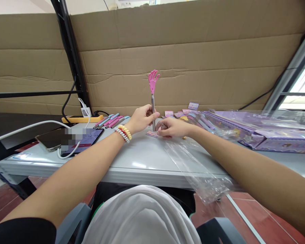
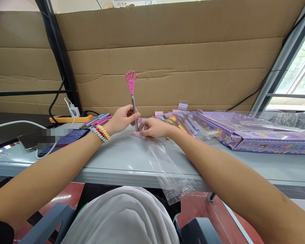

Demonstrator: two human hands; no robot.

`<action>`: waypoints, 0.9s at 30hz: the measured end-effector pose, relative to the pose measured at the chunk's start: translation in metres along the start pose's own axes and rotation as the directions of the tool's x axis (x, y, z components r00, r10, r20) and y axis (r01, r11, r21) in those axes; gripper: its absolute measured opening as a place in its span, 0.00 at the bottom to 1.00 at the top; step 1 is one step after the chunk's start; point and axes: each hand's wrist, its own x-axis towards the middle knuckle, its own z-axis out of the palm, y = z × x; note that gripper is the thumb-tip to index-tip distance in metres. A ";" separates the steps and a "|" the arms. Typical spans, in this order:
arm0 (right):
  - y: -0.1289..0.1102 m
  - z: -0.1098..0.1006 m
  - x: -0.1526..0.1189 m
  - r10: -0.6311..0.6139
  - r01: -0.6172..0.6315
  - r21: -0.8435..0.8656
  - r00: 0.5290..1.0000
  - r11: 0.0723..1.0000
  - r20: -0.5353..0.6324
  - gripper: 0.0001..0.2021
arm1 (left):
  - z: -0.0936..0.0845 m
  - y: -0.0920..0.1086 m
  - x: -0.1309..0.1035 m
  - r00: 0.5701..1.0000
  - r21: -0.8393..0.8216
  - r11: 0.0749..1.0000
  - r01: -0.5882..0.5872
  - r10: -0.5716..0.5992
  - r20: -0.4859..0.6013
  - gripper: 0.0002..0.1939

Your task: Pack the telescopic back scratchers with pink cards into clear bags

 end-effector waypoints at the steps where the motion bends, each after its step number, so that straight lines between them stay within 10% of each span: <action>1: 0.000 0.000 0.000 0.000 0.000 0.000 1.000 1.000 0.000 0.12 | 0.000 0.000 0.000 1.000 0.010 1.000 -0.003 0.003 0.009 0.12; 16: 0.006 0.004 0.004 -0.070 0.068 0.038 0.997 0.997 0.037 0.04 | 0.003 0.006 -0.005 0.983 0.227 0.971 -0.072 0.030 0.182 0.10; 27: 0.008 0.001 0.003 -0.041 0.044 0.114 0.999 0.993 -0.030 0.14 | 0.001 0.004 0.004 0.980 -0.373 0.924 0.077 -0.139 -0.143 0.06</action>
